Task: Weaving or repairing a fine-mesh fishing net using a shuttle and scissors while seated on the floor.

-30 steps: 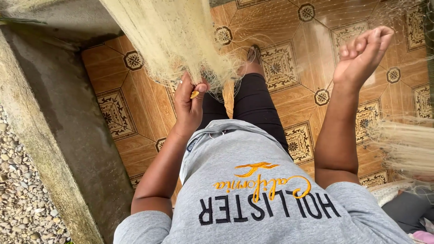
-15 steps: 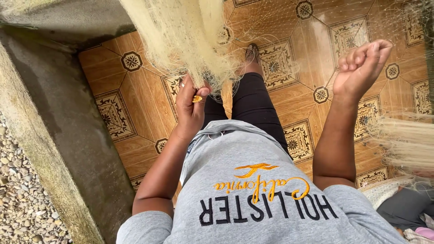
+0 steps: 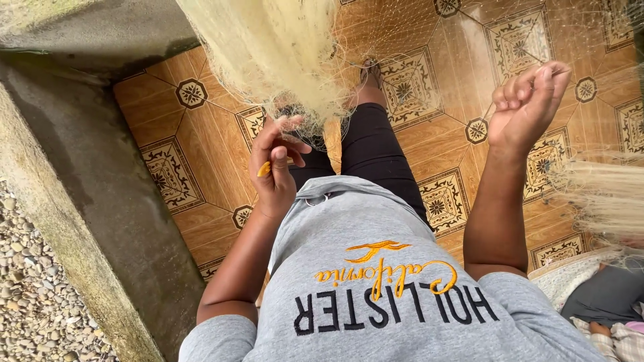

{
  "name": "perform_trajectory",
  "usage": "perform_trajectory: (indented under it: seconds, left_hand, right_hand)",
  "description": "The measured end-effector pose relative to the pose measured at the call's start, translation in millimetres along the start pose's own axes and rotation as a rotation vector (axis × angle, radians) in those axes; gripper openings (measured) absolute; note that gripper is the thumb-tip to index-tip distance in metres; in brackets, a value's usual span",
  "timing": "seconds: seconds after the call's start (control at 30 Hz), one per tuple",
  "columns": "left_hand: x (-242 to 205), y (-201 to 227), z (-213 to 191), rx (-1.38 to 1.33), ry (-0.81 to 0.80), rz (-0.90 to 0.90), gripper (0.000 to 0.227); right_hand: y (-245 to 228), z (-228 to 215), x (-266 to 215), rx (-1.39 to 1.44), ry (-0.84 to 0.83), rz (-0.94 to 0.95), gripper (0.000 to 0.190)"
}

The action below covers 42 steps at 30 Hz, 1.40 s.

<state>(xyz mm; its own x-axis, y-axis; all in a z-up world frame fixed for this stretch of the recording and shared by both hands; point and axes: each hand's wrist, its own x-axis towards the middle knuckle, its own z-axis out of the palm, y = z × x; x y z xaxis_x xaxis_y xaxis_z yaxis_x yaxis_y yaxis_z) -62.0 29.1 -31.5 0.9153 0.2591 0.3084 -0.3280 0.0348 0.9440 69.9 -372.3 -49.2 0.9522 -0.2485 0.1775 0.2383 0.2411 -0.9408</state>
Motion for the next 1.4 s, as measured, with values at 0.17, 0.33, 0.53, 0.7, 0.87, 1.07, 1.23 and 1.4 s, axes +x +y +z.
perform_trajectory:
  seconds: [0.17,0.33,0.53,0.7,0.87,1.07,1.23,1.4]
  left_hand:
    - [-1,2,-1,-0.005,-0.012,0.007,0.036]
    - [-3,0,-2,0.000,-0.007,0.019,0.033]
    - [-7,-4,-3,0.042,0.008,0.022,0.031]
    - [-2,2,-1,0.063,0.020,0.059,0.033]
    - [1,4,-1,0.060,0.020,0.075,0.027]
    - [1,0,1,0.061,0.053,0.078,0.028]
    - [17,5,13,0.060,0.147,0.320,0.027]
    - [17,5,15,0.116,0.144,0.324,0.025]
  right_hand:
    - [3,-2,-2,0.008,-0.023,-0.001,0.011]
    - [0,5,-5,0.002,-0.021,0.003,0.013]
    - [1,8,-8,-0.021,-0.041,0.003,0.010]
    - [5,15,-11,-0.023,-0.047,0.016,0.010]
    - [8,16,-9,0.000,-0.031,0.002,0.009]
    - [4,21,-7,0.012,0.005,0.032,0.011]
    - [24,15,-5,-0.090,0.056,0.013,0.007]
    - [27,18,-11,-0.089,0.058,0.028,0.009]
